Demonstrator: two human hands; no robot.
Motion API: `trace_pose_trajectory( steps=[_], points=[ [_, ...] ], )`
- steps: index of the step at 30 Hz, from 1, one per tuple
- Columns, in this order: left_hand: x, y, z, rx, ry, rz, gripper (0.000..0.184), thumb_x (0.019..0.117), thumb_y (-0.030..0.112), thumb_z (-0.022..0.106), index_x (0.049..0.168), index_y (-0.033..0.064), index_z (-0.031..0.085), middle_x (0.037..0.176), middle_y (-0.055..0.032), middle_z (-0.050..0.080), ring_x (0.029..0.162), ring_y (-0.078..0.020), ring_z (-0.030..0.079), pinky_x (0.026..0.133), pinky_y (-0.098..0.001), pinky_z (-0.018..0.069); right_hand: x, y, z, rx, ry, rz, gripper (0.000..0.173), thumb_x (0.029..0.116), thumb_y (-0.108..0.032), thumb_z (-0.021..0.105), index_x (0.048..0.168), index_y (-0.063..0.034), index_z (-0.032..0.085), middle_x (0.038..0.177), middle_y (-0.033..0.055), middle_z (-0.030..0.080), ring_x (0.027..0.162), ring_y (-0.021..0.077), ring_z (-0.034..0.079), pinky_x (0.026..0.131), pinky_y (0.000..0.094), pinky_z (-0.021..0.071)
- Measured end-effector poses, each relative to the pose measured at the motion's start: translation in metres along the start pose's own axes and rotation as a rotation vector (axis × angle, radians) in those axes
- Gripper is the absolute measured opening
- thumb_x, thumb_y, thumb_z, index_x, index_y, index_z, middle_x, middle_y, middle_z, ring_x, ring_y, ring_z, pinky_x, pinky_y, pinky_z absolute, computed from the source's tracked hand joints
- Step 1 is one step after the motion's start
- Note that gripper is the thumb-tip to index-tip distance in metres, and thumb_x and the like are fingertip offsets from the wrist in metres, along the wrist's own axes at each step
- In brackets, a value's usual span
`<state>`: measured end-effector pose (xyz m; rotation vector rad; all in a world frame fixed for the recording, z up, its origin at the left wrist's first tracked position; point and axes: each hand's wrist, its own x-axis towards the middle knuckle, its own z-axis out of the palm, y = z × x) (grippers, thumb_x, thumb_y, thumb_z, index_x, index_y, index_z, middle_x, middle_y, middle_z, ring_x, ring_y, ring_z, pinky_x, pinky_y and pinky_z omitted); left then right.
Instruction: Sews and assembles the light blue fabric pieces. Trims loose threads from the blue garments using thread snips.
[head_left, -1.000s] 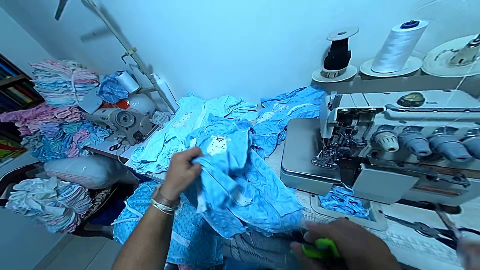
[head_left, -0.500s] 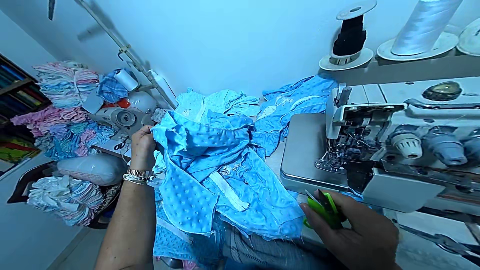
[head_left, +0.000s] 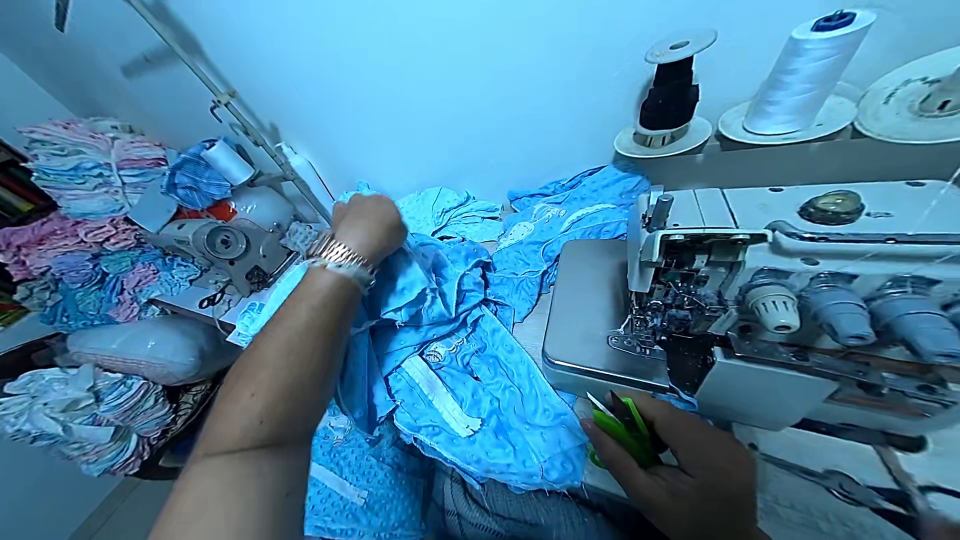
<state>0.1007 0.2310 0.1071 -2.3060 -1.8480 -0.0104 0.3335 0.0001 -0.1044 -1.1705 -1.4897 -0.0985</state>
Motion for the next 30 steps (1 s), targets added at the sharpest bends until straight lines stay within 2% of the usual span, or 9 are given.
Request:
trace_pose_trajectory(
  steps=[1,5,9,11,13,16,20,25,30],
  points=[
    [0.008,0.017,-0.006,-0.028,0.004,-0.006,0.030,0.1016,0.017,0.055,0.097,-0.0078,0.071,0.114,-0.0346,0.066,0.117,-0.0548,0.058,0.093,-0.0738,0.0413,-0.001,-0.001,-0.001,-0.003,0.000,0.001,0.034,0.0962,-0.042,0.067,0.097,-0.0087,0.068,0.071,0.0023,0.066,0.061,0.0041,0.060,0.055,0.0196,0.0497],
    [0.044,0.080,0.036,-0.213,-0.015,0.270,0.044,0.0929,0.015,0.068,0.133,-0.0025,0.064,0.137,-0.0334,0.056,0.128,-0.0536,0.052,0.100,-0.0749,0.0405,-0.005,-0.005,-0.011,-0.048,-0.003,-0.019,0.033,0.0960,-0.042,0.067,0.098,-0.0086,0.069,0.071,0.0031,0.067,0.062,0.0049,0.061,0.056,0.0199,0.0506],
    [0.061,0.096,0.108,0.044,-0.221,0.275,0.025,0.0910,0.011,0.070,0.110,-0.0053,0.072,0.118,-0.0276,0.068,0.117,-0.0475,0.062,0.100,-0.0696,0.0434,-0.009,-0.006,-0.037,-0.106,-0.043,-0.029,0.035,0.0971,-0.042,0.066,0.098,-0.0071,0.069,0.071,0.0052,0.067,0.062,0.0078,0.062,0.056,0.0219,0.0515],
    [0.072,0.080,0.089,-0.120,-0.129,0.156,0.023,0.0962,0.010,0.061,0.107,-0.0080,0.069,0.113,-0.0327,0.067,0.111,-0.0521,0.064,0.089,-0.0721,0.0476,-0.012,0.000,-0.046,-0.127,-0.041,-0.003,0.036,0.0970,-0.041,0.067,0.098,-0.0059,0.069,0.072,0.0067,0.068,0.062,0.0081,0.063,0.056,0.0223,0.0520],
    [0.081,0.056,0.057,-0.391,0.030,0.131,0.026,0.0980,0.013,0.058,0.112,-0.0047,0.071,0.111,-0.0321,0.068,0.109,-0.0505,0.065,0.090,-0.0721,0.0480,-0.010,0.004,-0.047,-0.160,-0.021,0.056,0.038,0.0957,-0.043,0.067,0.096,-0.0054,0.070,0.070,0.0059,0.067,0.059,0.0065,0.061,0.053,0.0215,0.0500],
    [0.062,0.028,0.004,-0.677,0.218,0.202,0.019,0.0987,0.013,0.060,0.106,0.0020,0.073,0.095,-0.0173,0.070,0.090,-0.0292,0.066,0.083,-0.0541,0.0504,0.010,-0.002,-0.035,-0.277,-0.041,0.089,0.045,0.0953,-0.049,0.061,0.092,-0.0054,0.072,0.064,0.0038,0.064,0.051,0.0102,0.057,0.044,0.0290,0.0454],
    [0.012,0.011,-0.032,-0.570,0.418,0.237,0.015,0.0958,0.010,0.058,0.098,0.0058,0.073,0.084,-0.0089,0.067,0.077,-0.0190,0.061,0.072,-0.0431,0.0472,0.058,-0.022,-0.002,-0.327,-0.035,0.021,0.042,0.0911,-0.043,0.060,0.088,-0.0037,0.072,0.060,0.0057,0.061,0.047,0.0199,0.057,0.040,0.0394,0.0437],
    [-0.021,0.003,-0.031,-0.504,0.478,0.290,0.016,0.0935,0.012,0.058,0.094,0.0073,0.073,0.079,-0.0076,0.067,0.074,-0.0196,0.063,0.067,-0.0442,0.0473,0.144,-0.046,0.051,-0.200,-0.349,0.234,0.039,0.0931,-0.039,0.072,0.089,0.0001,0.069,0.068,0.0157,0.063,0.064,0.0352,0.064,0.058,0.0561,0.0497],
    [-0.030,0.002,-0.020,-0.579,0.599,0.354,0.017,0.0901,0.012,0.057,0.092,0.0075,0.073,0.076,-0.0064,0.067,0.071,-0.0187,0.063,0.065,-0.0423,0.0480,0.189,-0.060,0.089,-0.236,-0.525,0.393,0.042,0.0952,-0.042,0.072,0.093,0.0003,0.070,0.084,0.0189,0.067,0.084,0.0375,0.068,0.071,0.0575,0.0512]
  ],
)
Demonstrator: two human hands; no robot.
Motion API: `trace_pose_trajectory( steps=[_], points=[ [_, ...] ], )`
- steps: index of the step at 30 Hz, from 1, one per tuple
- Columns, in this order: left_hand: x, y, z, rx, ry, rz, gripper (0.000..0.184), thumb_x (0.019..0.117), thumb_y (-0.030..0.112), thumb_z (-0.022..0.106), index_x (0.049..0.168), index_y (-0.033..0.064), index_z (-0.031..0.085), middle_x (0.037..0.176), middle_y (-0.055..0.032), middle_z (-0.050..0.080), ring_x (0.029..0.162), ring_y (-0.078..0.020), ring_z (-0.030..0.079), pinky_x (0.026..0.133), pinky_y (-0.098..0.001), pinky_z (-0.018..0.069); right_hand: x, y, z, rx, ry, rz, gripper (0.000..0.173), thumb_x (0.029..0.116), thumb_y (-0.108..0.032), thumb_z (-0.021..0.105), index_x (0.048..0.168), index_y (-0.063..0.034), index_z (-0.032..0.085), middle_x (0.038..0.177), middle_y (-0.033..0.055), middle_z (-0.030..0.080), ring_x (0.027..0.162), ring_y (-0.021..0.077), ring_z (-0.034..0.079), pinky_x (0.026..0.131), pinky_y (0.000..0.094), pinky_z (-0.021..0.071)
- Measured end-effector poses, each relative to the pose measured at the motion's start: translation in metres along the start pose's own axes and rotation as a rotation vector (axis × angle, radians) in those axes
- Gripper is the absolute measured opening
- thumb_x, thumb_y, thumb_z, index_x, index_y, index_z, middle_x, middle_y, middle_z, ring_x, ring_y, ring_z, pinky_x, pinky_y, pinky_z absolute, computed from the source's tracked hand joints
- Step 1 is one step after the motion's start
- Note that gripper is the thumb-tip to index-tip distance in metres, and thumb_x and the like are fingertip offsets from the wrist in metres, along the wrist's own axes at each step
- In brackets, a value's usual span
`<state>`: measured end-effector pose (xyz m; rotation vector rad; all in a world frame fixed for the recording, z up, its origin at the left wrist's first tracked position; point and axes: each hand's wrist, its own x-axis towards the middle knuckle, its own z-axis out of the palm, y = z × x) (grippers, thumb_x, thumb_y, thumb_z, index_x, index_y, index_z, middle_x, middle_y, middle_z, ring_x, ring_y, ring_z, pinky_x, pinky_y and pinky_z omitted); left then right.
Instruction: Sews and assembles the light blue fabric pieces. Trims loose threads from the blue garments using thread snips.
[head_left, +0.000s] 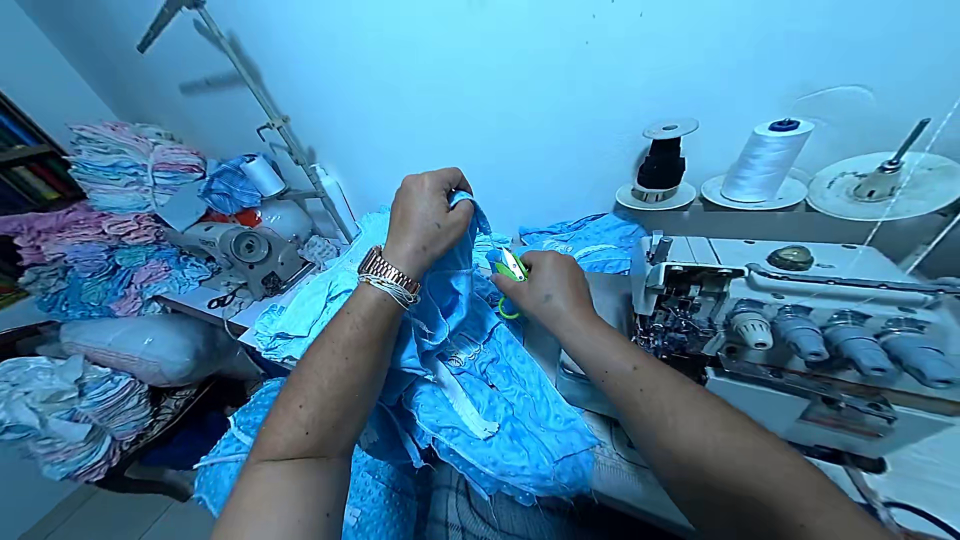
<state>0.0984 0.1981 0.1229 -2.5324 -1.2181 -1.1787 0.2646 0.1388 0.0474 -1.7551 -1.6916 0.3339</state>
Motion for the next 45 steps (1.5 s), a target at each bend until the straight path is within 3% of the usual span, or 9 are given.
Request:
trace_pose_trajectory(
  steps=[7,10,20,27,30,33,38,42,45],
  points=[
    [-0.012,-0.006,-0.002,-0.031,-0.021,0.154,0.016,0.0903,0.011,0.058,0.092,0.0043,0.073,0.077,-0.0083,0.067,0.070,-0.0184,0.063,0.064,-0.0390,0.0490,0.002,0.006,-0.011,0.079,0.273,-0.055,0.038,0.1035,-0.033,0.059,0.094,0.0019,0.069,0.080,0.0198,0.067,0.078,0.0380,0.067,0.069,0.0592,0.0508],
    [-0.012,-0.023,-0.009,0.040,-0.079,0.186,0.016,0.0855,0.011,0.063,0.093,0.0006,0.073,0.083,-0.0133,0.066,0.078,-0.0274,0.066,0.068,-0.0477,0.0518,-0.023,0.026,-0.014,0.146,0.490,-0.203,0.037,0.1011,-0.037,0.061,0.095,-0.0008,0.066,0.069,0.0102,0.060,0.059,0.0238,0.059,0.055,0.0447,0.0473],
    [0.083,-0.022,0.071,-0.055,0.499,0.088,0.019,0.0854,0.000,0.059,0.093,0.0010,0.076,0.086,-0.0140,0.067,0.084,-0.0230,0.064,0.077,-0.0338,0.0506,-0.133,0.107,-0.010,0.029,0.577,-0.474,0.036,0.0944,-0.042,0.066,0.093,-0.0065,0.070,0.067,0.0004,0.064,0.057,0.0038,0.059,0.050,0.0220,0.0489],
    [0.143,-0.038,0.126,0.073,0.099,-0.162,0.026,0.0887,0.000,0.061,0.112,0.0008,0.071,0.126,-0.0230,0.061,0.114,-0.0392,0.063,0.093,-0.0563,0.0523,-0.201,0.169,-0.003,0.011,0.395,-0.232,0.036,0.0955,-0.040,0.069,0.098,-0.0033,0.070,0.069,0.0100,0.068,0.058,0.0129,0.062,0.053,0.0265,0.0516],
    [0.096,-0.087,0.200,0.005,-0.454,-0.317,0.034,0.0936,0.010,0.067,0.122,-0.0089,0.065,0.125,-0.0377,0.059,0.120,-0.0541,0.057,0.100,-0.0706,0.0448,-0.217,0.191,0.014,0.088,0.315,-0.094,0.039,0.0916,-0.035,0.073,0.095,0.0041,0.071,0.071,0.0148,0.069,0.057,0.0150,0.064,0.054,0.0287,0.0537],
    [0.062,-0.104,0.258,0.042,-0.991,-0.409,0.046,0.0979,0.026,0.068,0.128,-0.0081,0.064,0.125,-0.0323,0.064,0.121,-0.0470,0.060,0.103,-0.0663,0.0430,-0.219,0.197,0.018,0.152,0.270,-0.065,0.039,0.0913,-0.034,0.074,0.094,0.0048,0.070,0.069,0.0146,0.068,0.056,0.0136,0.062,0.053,0.0271,0.0523],
    [0.101,-0.020,0.236,-0.184,-0.610,-0.115,0.037,0.0947,0.005,0.064,0.130,-0.0051,0.063,0.136,-0.0323,0.056,0.124,-0.0472,0.057,0.104,-0.0637,0.0462,-0.220,0.197,0.022,0.164,0.303,-0.098,0.039,0.0916,-0.036,0.074,0.093,0.0033,0.070,0.068,0.0134,0.068,0.055,0.0131,0.062,0.052,0.0274,0.0520],
    [0.104,0.038,0.256,-0.430,-0.915,0.076,0.029,0.0941,-0.001,0.068,0.122,-0.0051,0.066,0.116,-0.0200,0.068,0.104,-0.0245,0.065,0.096,-0.0416,0.0516,-0.221,0.196,0.029,0.055,0.374,-0.118,0.042,0.0917,-0.041,0.070,0.091,0.0004,0.071,0.066,0.0108,0.067,0.054,0.0151,0.063,0.051,0.0302,0.0527],
    [0.090,0.053,0.271,-0.372,-1.055,-0.043,0.033,0.0955,0.011,0.071,0.125,-0.0017,0.066,0.117,-0.0194,0.067,0.104,-0.0251,0.063,0.094,-0.0446,0.0495,-0.220,0.195,0.029,0.060,0.383,-0.070,0.041,0.0896,-0.040,0.071,0.091,0.0004,0.072,0.065,0.0096,0.066,0.052,0.0147,0.061,0.049,0.0300,0.0511]
  ],
)
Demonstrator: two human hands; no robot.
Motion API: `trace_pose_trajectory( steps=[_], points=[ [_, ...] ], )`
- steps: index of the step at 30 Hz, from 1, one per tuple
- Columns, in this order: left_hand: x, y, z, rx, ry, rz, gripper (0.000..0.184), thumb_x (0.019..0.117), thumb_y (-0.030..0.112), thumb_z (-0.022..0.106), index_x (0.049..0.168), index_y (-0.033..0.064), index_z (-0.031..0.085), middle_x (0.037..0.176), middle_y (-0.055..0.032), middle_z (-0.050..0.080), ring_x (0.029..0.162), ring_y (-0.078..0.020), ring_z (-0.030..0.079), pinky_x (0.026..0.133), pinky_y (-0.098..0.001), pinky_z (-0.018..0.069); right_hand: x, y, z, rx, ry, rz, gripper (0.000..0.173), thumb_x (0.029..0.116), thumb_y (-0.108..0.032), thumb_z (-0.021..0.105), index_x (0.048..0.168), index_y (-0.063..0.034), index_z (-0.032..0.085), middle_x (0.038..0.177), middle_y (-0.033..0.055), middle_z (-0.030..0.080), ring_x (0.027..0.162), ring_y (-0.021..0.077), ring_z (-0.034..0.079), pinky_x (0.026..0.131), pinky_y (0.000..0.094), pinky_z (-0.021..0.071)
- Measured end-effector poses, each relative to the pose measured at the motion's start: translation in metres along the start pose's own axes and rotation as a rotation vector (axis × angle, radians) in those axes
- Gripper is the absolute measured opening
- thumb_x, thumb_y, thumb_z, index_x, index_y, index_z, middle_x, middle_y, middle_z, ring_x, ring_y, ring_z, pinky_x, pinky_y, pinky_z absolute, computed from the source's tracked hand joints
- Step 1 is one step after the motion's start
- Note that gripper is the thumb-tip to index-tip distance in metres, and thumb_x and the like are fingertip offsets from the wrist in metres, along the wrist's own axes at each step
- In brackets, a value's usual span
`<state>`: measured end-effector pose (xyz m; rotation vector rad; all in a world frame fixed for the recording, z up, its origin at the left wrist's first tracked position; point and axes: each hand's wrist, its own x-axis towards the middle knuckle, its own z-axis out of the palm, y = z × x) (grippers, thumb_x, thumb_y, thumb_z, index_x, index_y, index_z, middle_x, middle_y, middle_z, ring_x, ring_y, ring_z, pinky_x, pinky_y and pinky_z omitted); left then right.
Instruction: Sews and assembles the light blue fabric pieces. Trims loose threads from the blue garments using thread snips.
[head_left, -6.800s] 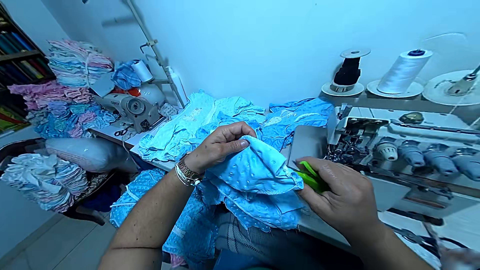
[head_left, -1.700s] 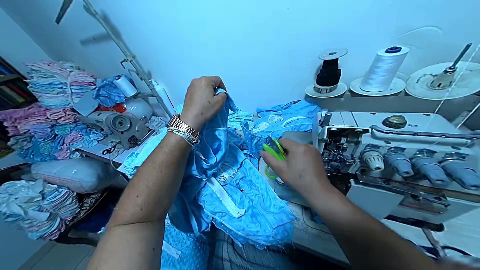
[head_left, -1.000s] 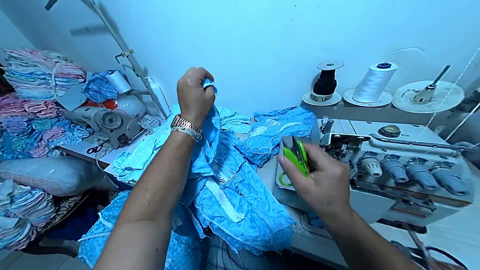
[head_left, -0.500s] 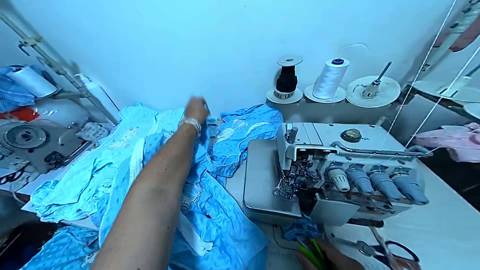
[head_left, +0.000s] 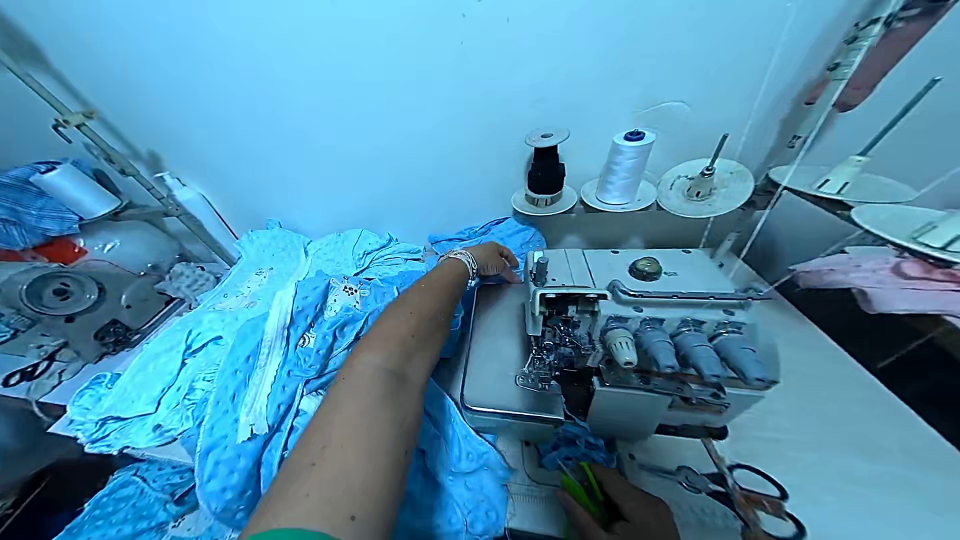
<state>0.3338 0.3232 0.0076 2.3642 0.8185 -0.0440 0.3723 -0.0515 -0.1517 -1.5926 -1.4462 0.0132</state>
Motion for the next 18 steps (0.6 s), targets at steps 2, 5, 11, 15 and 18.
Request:
trace_pose_trajectory(
  steps=[2,5,11,15,18],
  points=[
    [-0.010,0.019,0.007,0.174,0.007,-0.075,0.028,0.0968,0.008,0.068,0.121,-0.0049,0.066,0.120,-0.0253,0.066,0.113,-0.0357,0.062,0.099,-0.0537,0.0470,0.001,0.000,-0.002,0.015,0.005,0.011,0.039,0.0883,-0.039,0.072,0.092,0.0000,0.073,0.065,0.0089,0.067,0.052,0.0135,0.060,0.049,0.0289,0.0508],
    [-0.010,0.019,0.013,0.301,0.148,-0.139,0.023,0.0990,0.007,0.060,0.114,-0.0082,0.068,0.119,-0.0310,0.065,0.118,-0.0455,0.062,0.100,-0.0630,0.0462,0.001,0.001,-0.001,0.058,-0.010,0.012,0.037,0.0882,-0.037,0.073,0.095,-0.0007,0.073,0.068,0.0072,0.068,0.054,0.0117,0.062,0.051,0.0282,0.0528],
    [-0.054,-0.018,-0.088,-0.451,0.912,-0.016,0.021,0.0992,0.010,0.056,0.111,-0.0071,0.058,0.104,-0.0208,0.063,0.095,-0.0276,0.061,0.084,-0.0483,0.0511,-0.001,0.005,-0.003,0.096,0.010,0.026,0.039,0.0880,-0.040,0.073,0.093,-0.0017,0.073,0.067,0.0069,0.067,0.054,0.0103,0.061,0.050,0.0273,0.0516],
    [-0.179,0.003,-0.125,-0.519,1.014,0.284,0.015,0.0902,0.000,0.051,0.089,0.0128,0.044,0.076,0.0040,0.049,0.066,-0.0047,0.051,0.064,-0.0241,0.0469,0.003,-0.002,-0.004,0.156,-0.016,0.110,0.039,0.0868,-0.039,0.073,0.092,-0.0011,0.073,0.066,0.0060,0.067,0.053,0.0094,0.060,0.050,0.0292,0.0507],
    [-0.259,0.014,-0.105,-0.360,0.850,0.407,0.026,0.0832,-0.007,0.055,0.083,0.0174,0.045,0.069,0.0103,0.051,0.061,0.0015,0.052,0.060,-0.0167,0.0477,0.020,-0.024,0.006,0.233,0.087,0.127,0.038,0.0853,-0.038,0.074,0.089,-0.0011,0.072,0.062,-0.0012,0.060,0.050,-0.0010,0.048,0.048,0.0190,0.0421]
  ],
)
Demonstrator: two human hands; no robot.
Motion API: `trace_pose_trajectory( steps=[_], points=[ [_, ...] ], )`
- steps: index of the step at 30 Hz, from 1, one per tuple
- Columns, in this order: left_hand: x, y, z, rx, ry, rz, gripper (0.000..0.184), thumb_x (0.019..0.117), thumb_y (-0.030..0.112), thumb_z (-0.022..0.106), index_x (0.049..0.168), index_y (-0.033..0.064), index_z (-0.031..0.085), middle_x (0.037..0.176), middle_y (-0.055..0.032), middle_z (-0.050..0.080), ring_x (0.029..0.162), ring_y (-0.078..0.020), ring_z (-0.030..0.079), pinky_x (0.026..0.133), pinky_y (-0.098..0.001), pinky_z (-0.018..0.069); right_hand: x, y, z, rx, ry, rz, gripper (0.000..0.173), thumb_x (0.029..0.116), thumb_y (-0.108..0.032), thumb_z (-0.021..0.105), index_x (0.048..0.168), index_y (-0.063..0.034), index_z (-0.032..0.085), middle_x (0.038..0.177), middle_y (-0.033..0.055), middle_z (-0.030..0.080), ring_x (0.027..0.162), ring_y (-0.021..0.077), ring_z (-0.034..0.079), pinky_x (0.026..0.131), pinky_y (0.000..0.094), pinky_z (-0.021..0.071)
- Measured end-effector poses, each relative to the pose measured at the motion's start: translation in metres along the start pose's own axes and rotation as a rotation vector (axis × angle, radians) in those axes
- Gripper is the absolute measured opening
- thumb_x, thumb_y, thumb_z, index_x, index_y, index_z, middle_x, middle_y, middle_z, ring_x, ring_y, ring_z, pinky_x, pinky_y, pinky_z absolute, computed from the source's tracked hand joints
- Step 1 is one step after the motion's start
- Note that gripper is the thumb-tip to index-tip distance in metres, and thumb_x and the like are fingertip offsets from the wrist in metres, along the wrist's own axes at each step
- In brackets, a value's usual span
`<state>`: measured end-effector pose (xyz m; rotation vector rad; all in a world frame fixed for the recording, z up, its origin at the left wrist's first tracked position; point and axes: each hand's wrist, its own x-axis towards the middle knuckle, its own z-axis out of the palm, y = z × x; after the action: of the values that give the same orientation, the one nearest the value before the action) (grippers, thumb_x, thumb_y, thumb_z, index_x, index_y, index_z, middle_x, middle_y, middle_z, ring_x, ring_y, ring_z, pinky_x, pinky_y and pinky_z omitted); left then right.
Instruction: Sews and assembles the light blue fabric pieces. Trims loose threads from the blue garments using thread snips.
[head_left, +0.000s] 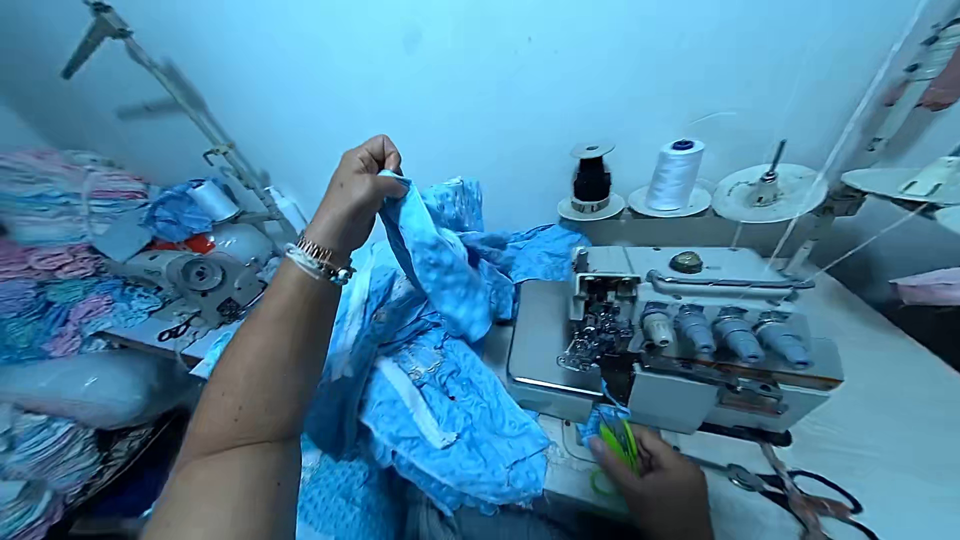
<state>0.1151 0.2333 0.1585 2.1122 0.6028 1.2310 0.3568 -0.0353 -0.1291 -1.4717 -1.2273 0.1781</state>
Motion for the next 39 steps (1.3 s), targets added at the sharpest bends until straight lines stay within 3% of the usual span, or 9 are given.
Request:
trace_pose_trajectory(
  steps=[8,12,14,16,22,27,31,35,39],
  points=[
    [-0.082,-0.001,-0.033,-0.147,0.104,0.132,0.027,0.0951,-0.001,0.061,0.082,0.0198,0.048,0.071,0.0116,0.057,0.066,0.0011,0.058,0.066,-0.0173,0.0529,0.031,-0.066,0.045,0.163,-0.187,-0.243,0.038,0.0905,-0.048,0.067,0.100,-0.0112,0.072,0.070,-0.0094,0.061,0.056,-0.0054,0.051,0.051,0.0146,0.0442],
    [-0.131,-0.068,-0.064,0.214,-0.041,-0.246,0.006,0.0925,-0.002,0.057,0.094,0.0041,0.055,0.083,0.0005,0.061,0.077,-0.0058,0.060,0.073,-0.0268,0.0535,0.028,-0.060,0.046,0.220,-0.257,-0.155,0.034,0.0878,-0.044,0.071,0.098,-0.0121,0.071,0.071,-0.0103,0.064,0.056,-0.0049,0.055,0.051,0.0145,0.0471],
    [-0.172,-0.076,-0.047,0.452,-0.146,-0.570,0.025,0.1026,0.002,0.052,0.124,-0.0085,0.061,0.115,-0.0209,0.066,0.106,-0.0245,0.064,0.096,-0.0429,0.0519,0.025,-0.058,0.045,0.205,-0.285,-0.105,0.034,0.0861,-0.043,0.072,0.099,-0.0117,0.072,0.070,-0.0097,0.064,0.056,-0.0038,0.055,0.050,0.0157,0.0473],
    [-0.200,-0.086,-0.031,0.486,-0.167,-0.789,0.036,0.1050,0.006,0.053,0.140,-0.0031,0.053,0.134,-0.0229,0.060,0.124,-0.0288,0.058,0.108,-0.0461,0.0443,0.024,-0.061,0.047,0.187,-0.305,-0.076,0.031,0.0850,-0.042,0.073,0.097,-0.0137,0.071,0.067,-0.0110,0.062,0.053,-0.0047,0.052,0.047,0.0143,0.0428],
    [-0.180,-0.109,-0.050,0.385,-0.215,-0.578,0.022,0.1045,0.014,0.054,0.101,-0.0003,0.070,0.089,-0.0098,0.069,0.081,-0.0138,0.064,0.078,-0.0376,0.0545,0.024,-0.073,0.065,0.152,-0.428,-0.104,0.028,0.0845,-0.046,0.072,0.093,-0.0195,0.071,0.065,-0.0121,0.060,0.050,-0.0017,0.051,0.045,0.0187,0.0426],
    [-0.179,-0.031,-0.063,0.738,-0.214,-0.288,0.029,0.0937,-0.007,0.056,0.119,-0.0007,0.070,0.127,-0.0191,0.067,0.121,-0.0326,0.063,0.106,-0.0532,0.0486,0.017,-0.073,0.078,0.102,-0.503,-0.110,0.032,0.0843,-0.050,0.070,0.095,-0.0195,0.073,0.065,-0.0118,0.061,0.052,-0.0017,0.054,0.047,0.0201,0.0461],
    [-0.217,0.007,-0.041,0.548,-0.618,-0.065,0.040,0.0770,0.004,0.072,0.117,0.0062,0.074,0.137,-0.0119,0.065,0.138,-0.0295,0.053,0.117,-0.0549,0.0378,0.016,-0.074,0.084,0.072,-0.497,-0.130,0.033,0.0847,-0.050,0.069,0.094,-0.0191,0.071,0.064,-0.0124,0.060,0.052,-0.0037,0.051,0.047,0.0183,0.0438],
    [-0.253,-0.034,0.001,0.811,-0.746,-0.215,0.088,0.0613,0.010,0.096,0.142,0.0157,0.061,0.159,-0.0145,0.044,0.152,-0.0376,0.032,0.120,-0.0706,0.0188,0.016,-0.074,0.085,0.069,-0.490,-0.148,0.034,0.0867,-0.051,0.068,0.095,-0.0185,0.071,0.064,-0.0127,0.058,0.050,-0.0040,0.050,0.045,0.0171,0.0418],
    [-0.275,-0.083,-0.004,0.811,-0.472,0.181,0.055,0.0759,0.002,0.080,0.129,0.0082,0.068,0.147,-0.0195,0.056,0.143,-0.0373,0.048,0.118,-0.0635,0.0330,0.018,-0.068,0.080,0.068,-0.457,-0.136,0.032,0.0861,-0.052,0.068,0.093,-0.0205,0.070,0.063,-0.0132,0.058,0.049,-0.0034,0.051,0.044,0.0175,0.0422]
  ],
)
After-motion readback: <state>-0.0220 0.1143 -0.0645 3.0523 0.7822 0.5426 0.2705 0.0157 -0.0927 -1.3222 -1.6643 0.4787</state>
